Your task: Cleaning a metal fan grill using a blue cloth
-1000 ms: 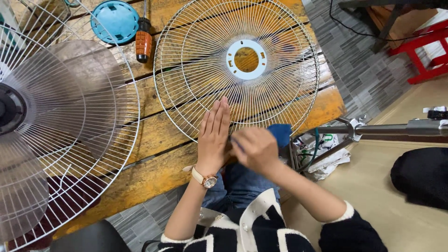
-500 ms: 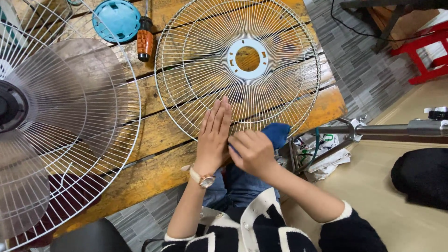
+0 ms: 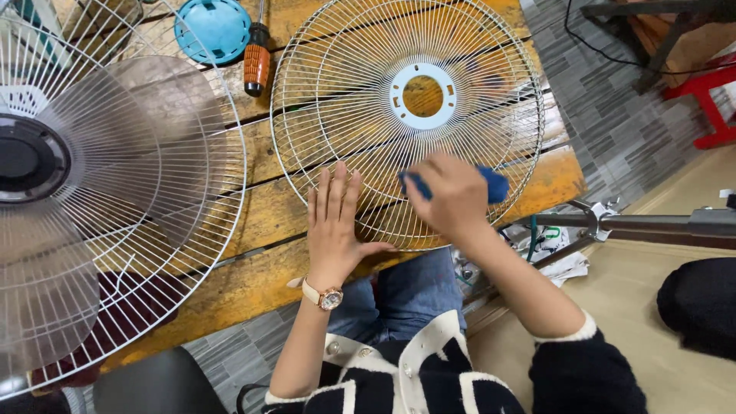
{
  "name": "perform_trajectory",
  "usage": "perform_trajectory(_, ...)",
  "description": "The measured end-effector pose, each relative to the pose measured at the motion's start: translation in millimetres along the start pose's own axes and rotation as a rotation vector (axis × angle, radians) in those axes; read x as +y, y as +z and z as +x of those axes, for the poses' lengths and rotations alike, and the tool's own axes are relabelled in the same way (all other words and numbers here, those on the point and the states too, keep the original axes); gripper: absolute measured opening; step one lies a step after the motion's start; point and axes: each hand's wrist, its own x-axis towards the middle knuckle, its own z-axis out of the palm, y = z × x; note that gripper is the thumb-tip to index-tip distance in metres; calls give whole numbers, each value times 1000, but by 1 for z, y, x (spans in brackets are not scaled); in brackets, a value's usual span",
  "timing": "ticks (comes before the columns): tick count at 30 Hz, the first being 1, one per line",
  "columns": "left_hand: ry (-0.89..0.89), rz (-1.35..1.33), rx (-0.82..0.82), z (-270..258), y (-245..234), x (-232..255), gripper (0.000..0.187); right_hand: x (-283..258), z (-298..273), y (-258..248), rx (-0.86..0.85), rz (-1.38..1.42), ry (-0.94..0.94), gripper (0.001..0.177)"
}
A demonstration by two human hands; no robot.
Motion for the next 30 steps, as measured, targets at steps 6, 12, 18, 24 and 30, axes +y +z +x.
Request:
perform_trajectory(6,-6,27,-18,0,2,-4,155,-39,-37,16,-37,16,-106,15)
perform_trajectory(12,-11,-10,-18,1,-1,-3,158,-32,-32,14,-78,12,-116,16)
perform_trajectory(18,-17,-25,27,2,-5,2,151,-20,7,9,-61,-120,-124,15)
perform_trajectory(24,-20,-38,24,0,-3,0,150,-1,33,-1,-196,-66,-321,13)
perform_trajectory(30,-13,-17,36,1,-3,-1,148,11,65,-12,-248,-179,-694,8)
